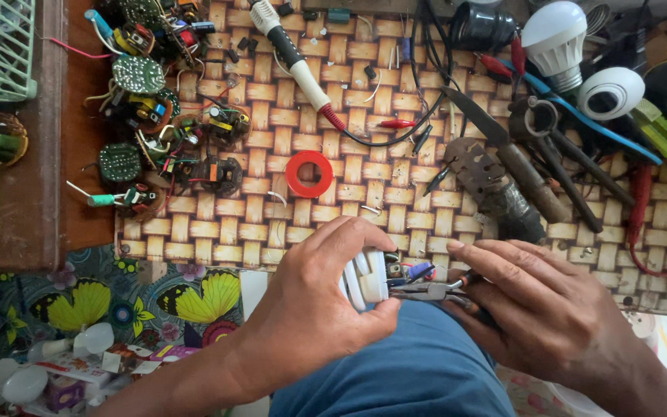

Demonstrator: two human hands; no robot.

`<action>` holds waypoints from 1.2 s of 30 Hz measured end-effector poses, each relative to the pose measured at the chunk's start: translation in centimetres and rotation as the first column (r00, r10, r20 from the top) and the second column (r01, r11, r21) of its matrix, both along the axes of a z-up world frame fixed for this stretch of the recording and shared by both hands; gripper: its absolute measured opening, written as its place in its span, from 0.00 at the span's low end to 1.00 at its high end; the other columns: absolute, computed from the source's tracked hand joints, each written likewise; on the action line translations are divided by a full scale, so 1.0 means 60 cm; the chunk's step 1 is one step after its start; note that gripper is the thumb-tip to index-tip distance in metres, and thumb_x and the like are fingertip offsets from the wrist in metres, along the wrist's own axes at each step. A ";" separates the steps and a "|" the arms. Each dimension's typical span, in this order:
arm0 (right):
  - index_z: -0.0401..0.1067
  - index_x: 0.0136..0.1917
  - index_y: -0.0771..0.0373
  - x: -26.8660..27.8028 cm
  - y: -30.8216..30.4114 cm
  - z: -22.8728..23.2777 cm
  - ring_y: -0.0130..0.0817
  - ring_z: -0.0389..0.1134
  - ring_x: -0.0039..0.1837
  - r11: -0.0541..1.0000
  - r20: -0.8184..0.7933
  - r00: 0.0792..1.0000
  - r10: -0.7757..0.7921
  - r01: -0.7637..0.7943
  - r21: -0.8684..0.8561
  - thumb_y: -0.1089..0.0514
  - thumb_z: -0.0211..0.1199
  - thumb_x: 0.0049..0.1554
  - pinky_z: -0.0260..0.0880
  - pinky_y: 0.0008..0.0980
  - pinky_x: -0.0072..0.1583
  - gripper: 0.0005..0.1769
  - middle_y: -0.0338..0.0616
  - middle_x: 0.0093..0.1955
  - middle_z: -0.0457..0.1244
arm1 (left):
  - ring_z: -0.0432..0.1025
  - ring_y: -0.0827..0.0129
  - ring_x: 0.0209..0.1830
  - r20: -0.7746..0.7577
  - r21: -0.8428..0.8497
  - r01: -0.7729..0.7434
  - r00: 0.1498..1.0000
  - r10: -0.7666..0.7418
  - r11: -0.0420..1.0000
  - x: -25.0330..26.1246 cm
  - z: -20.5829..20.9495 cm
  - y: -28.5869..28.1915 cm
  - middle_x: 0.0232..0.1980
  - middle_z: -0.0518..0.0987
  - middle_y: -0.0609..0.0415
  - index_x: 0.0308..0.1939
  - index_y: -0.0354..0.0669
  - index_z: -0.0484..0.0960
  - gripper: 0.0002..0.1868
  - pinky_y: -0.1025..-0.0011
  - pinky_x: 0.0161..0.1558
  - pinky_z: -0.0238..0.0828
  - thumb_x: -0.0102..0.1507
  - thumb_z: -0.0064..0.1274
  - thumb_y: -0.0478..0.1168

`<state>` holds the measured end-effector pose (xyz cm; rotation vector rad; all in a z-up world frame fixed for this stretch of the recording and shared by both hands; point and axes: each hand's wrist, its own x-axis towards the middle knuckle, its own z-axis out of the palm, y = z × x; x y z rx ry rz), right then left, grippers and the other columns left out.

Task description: The person uses pliers to manipulate and adjust wires inside a compact white plastic housing. The hands repeatedly reposition the housing and apply pressure to the internal components while working at a cluttered electronics workbench.

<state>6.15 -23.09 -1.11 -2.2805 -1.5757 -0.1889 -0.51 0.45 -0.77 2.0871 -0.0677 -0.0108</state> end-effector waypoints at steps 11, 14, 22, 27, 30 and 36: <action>0.71 0.38 0.60 0.003 0.000 0.001 0.38 0.70 0.48 1.000 -0.051 0.999 0.014 -0.014 0.011 0.52 0.66 0.56 0.70 0.38 0.51 0.11 0.45 0.55 0.66 | 0.74 0.61 0.45 0.067 0.001 0.002 0.998 -0.002 1.000 0.000 -0.001 -0.001 0.42 0.76 0.55 0.45 0.43 0.73 0.21 0.68 0.50 0.69 0.48 0.58 0.36; 0.71 0.38 0.61 0.003 0.001 0.003 0.38 0.70 0.47 1.000 -0.069 0.997 0.017 -0.017 0.013 0.53 0.65 0.56 0.69 0.38 0.50 0.11 0.44 0.53 0.66 | 0.74 0.61 0.45 0.067 -0.001 0.003 0.998 -0.003 1.000 0.000 0.000 0.000 0.42 0.77 0.55 0.45 0.43 0.73 0.21 0.68 0.50 0.70 0.48 0.57 0.35; 0.69 0.35 0.60 0.014 0.013 -0.004 0.40 0.66 0.43 0.999 -0.056 0.997 0.050 -0.050 0.011 0.53 0.64 0.57 0.68 0.40 0.44 0.12 0.43 0.48 0.63 | 0.75 0.63 0.44 0.027 -0.029 -0.025 0.999 0.026 0.999 0.000 -0.004 0.012 0.42 0.77 0.56 0.45 0.44 0.75 0.20 0.70 0.48 0.70 0.48 0.57 0.37; 0.70 0.38 0.66 0.041 0.039 -0.012 0.40 0.65 0.45 0.994 0.067 0.992 0.108 -0.106 -0.034 0.58 0.60 0.60 0.68 0.39 0.47 0.10 0.42 0.49 0.62 | 0.77 0.67 0.40 -0.014 0.004 -0.073 0.997 0.073 0.997 0.010 -0.013 0.036 0.40 0.81 0.58 0.43 0.46 0.77 0.20 0.72 0.46 0.71 0.46 0.58 0.40; 0.69 0.44 0.67 0.060 0.050 -0.017 0.41 0.67 0.44 0.997 0.097 0.993 0.069 -0.072 0.031 0.62 0.62 0.58 0.67 0.39 0.47 0.06 0.41 0.46 0.64 | 0.75 0.70 0.30 -0.152 0.037 -0.154 0.976 0.158 0.987 0.021 -0.015 0.057 0.35 0.80 0.59 0.41 0.52 0.78 0.20 0.73 0.34 0.69 0.46 0.63 0.42; 0.74 0.39 0.62 0.088 0.082 0.003 0.40 0.69 0.48 0.992 0.017 0.994 0.109 -0.110 0.054 0.53 0.67 0.56 0.71 0.40 0.52 0.11 0.43 0.53 0.66 | 0.75 0.63 0.42 0.067 0.066 -0.160 0.986 0.155 0.985 0.035 -0.012 0.083 0.45 0.78 0.54 0.43 0.45 0.74 0.19 0.70 0.46 0.69 0.50 0.64 0.38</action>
